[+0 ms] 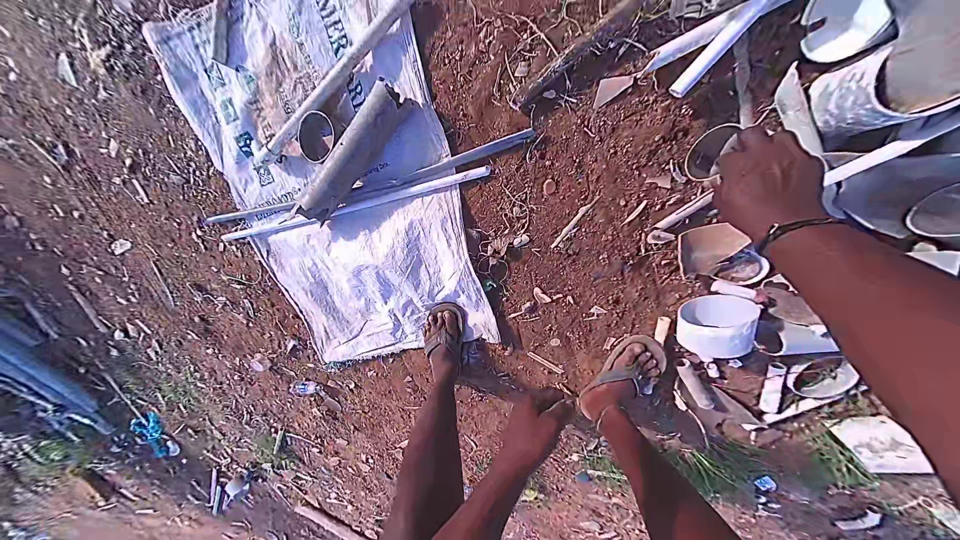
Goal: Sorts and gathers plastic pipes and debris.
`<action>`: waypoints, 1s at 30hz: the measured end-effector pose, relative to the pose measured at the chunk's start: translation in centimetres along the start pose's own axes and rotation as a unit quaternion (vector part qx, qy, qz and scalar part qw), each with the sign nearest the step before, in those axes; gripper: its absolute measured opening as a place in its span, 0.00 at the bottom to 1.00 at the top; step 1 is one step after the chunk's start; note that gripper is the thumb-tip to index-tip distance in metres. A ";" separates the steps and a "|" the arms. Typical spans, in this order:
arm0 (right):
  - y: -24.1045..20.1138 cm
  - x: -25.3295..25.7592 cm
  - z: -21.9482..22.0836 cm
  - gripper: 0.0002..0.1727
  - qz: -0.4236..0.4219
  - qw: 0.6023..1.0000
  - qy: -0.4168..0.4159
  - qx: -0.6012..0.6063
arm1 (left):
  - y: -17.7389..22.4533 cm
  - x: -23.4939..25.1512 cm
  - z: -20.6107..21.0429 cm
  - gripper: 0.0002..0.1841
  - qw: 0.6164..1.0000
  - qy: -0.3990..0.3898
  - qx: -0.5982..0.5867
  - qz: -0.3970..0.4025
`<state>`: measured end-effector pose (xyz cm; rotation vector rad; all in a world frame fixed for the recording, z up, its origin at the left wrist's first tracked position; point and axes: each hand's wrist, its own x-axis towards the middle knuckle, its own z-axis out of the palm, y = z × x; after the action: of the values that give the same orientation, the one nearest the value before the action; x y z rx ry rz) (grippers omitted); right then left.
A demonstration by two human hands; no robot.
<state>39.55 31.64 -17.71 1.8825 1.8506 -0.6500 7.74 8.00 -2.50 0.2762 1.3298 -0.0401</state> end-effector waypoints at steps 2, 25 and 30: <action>-1.8 -1.7 -1.3 0.14 -0.024 0.998 0.032 0.047 | -0.2 0.6 0.0 0.13 1.000 -0.003 0.008 0.001; -3.7 -9.2 9.4 0.22 0.363 0.870 0.041 0.331 | -2.1 1.5 0.9 0.12 0.997 0.076 0.011 0.015; 9.3 -8.3 10.5 0.44 0.409 0.864 0.100 0.276 | -1.7 1.4 1.4 0.12 0.996 0.068 0.043 0.029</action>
<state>48.42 18.49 -21.43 2.9056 0.7867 -0.7185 9.12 6.27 -3.89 0.3948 1.4569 -0.0304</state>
